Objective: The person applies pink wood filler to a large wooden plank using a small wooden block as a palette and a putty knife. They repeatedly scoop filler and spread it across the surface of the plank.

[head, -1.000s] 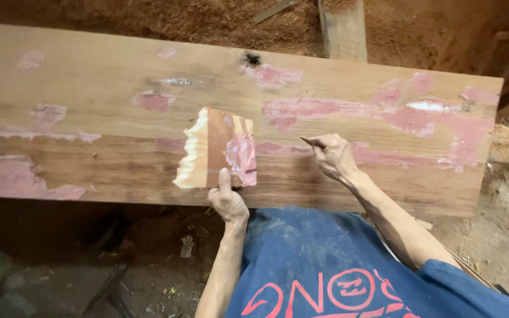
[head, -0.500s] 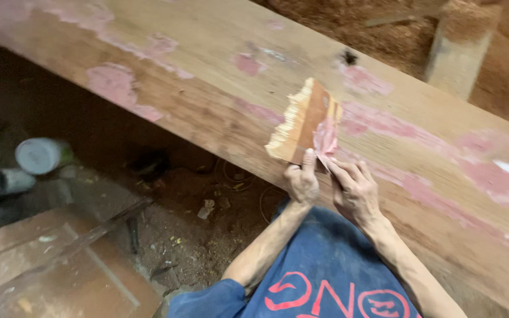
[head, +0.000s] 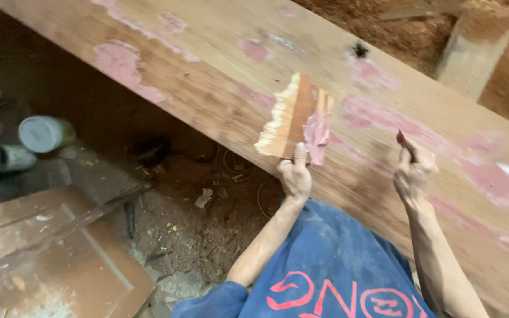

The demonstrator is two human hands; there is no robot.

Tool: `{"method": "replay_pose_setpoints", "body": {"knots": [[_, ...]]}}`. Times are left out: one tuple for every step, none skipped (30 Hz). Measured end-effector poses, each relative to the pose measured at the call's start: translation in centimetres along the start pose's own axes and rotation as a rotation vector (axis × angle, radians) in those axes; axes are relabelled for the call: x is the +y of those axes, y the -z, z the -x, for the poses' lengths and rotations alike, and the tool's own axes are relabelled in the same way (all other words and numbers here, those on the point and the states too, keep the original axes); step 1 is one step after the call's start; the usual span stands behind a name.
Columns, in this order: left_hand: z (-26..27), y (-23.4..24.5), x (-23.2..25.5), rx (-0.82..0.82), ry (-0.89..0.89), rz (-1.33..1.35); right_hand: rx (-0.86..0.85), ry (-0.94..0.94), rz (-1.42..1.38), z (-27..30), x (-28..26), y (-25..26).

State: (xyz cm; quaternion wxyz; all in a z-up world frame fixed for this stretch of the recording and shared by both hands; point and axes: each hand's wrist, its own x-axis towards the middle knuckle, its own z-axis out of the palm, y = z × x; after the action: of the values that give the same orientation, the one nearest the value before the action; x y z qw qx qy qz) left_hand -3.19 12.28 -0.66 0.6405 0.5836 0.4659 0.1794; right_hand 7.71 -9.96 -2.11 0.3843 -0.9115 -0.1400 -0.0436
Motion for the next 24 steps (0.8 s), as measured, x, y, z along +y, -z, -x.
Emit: {"method": "replay_pose_setpoints", "body": {"knots": [[0.3, 0.2, -0.4, -0.014, 0.120, -0.114, 0.055, 0.097, 0.058, -0.1, 0.9, -0.1], [0.3, 0.4, -0.7, 0.016, 0.075, -0.147, 0.056, 0.116, 0.118, -0.2, 1.8, -0.4], [0.2, 0.5, -1.2, 0.033, 0.028, -0.180, 0.058, 0.128, 0.184, 0.1, 2.9, -0.8], [0.3, 0.6, -1.6, 0.045, 0.041, -0.168, 0.059, 0.160, 0.284, 0.6, 4.0, -1.2], [0.1, 0.6, -1.7, 0.063, 0.050, -0.151, 0.064, 0.202, 0.309, 0.5, 4.9, -1.8], [0.1, 0.7, -1.5, 0.050, 0.023, -0.111, 0.082, 0.195, 0.352, 0.8, 5.4, -2.1], [-0.1, 0.8, -1.3, 0.055, -0.017, -0.065, 0.102, 0.204, 0.378, 0.6, 5.9, -2.9], [-0.2, 0.7, -1.0, 0.025, -0.023, -0.061, 0.108, 0.208, 0.420, 0.5, 6.3, -3.4], [-0.4, 0.7, -0.6, 0.015, -0.033, -0.057, 0.107, 0.222, 0.448, 0.1, 6.4, -4.2], [-0.5, 0.5, -0.3, 0.004, -0.043, -0.054, 0.090, 0.213, 0.508, -0.1, 6.4, -4.9], [-0.6, 0.3, -0.1, -0.017, -0.033, -0.058, 0.072, 0.208, 0.559, -0.5, 6.3, -5.6], [-0.9, 0.2, 0.2, -0.037, -0.023, -0.062, 0.053, 0.203, 0.610, -0.8, 6.0, -6.1], [-1.0, 0.2, 0.4, -0.051, -0.010, -0.070, 0.031, 0.219, 0.620, -0.6, 5.6, -6.4], [-1.3, 0.0, 0.4, -0.061, -0.002, -0.096, 0.010, 0.236, 0.629, 0.0, 5.0, -6.3], [-1.5, 0.0, 0.4, -0.069, 0.005, -0.128, -0.012, 0.250, 0.633, 0.9, 4.3, -6.2], [-1.7, 0.2, 0.5, -0.077, 0.012, -0.161, -0.033, 0.218, 0.619, 1.4, 3.8, -5.9], [-2.1, 0.0, 0.5, -0.086, 0.015, -0.110, -0.043, 0.196, 0.608, 1.0, 3.7, -5.6], [-2.4, -0.1, 0.5, -0.094, 0.017, -0.060, -0.054, 0.173, 0.598, 0.2, 3.7, -5.4], [-2.6, -0.2, 0.4, -0.101, 0.026, -0.014, -0.012, 0.151, 0.613, -0.4, 3.8, -5.2], [-3.2, -0.4, 0.3, -0.103, 0.018, -0.040, 0.029, 0.129, 0.627, -1.2, 4.0, -5.1], [-3.4, -0.4, 0.0, -0.102, 0.018, -0.069, 0.061, 0.104, 0.643, -1.4, 4.3, -5.0], [-3.6, -0.3, -0.3, -0.101, 0.018, -0.099, 0.055, 0.102, 0.665, -1.5, 4.5, -5.1], [-3.9, -0.4, -0.5, -0.109, 0.047, -0.125, 0.051, 0.099, 0.686, -1.8, 4.5, -5.4], [-4.2, -0.6, -0.7, -0.118, 0.076, -0.152, 0.046, 0.097, 0.707, -1.8, 4.5, -5.6]]}}
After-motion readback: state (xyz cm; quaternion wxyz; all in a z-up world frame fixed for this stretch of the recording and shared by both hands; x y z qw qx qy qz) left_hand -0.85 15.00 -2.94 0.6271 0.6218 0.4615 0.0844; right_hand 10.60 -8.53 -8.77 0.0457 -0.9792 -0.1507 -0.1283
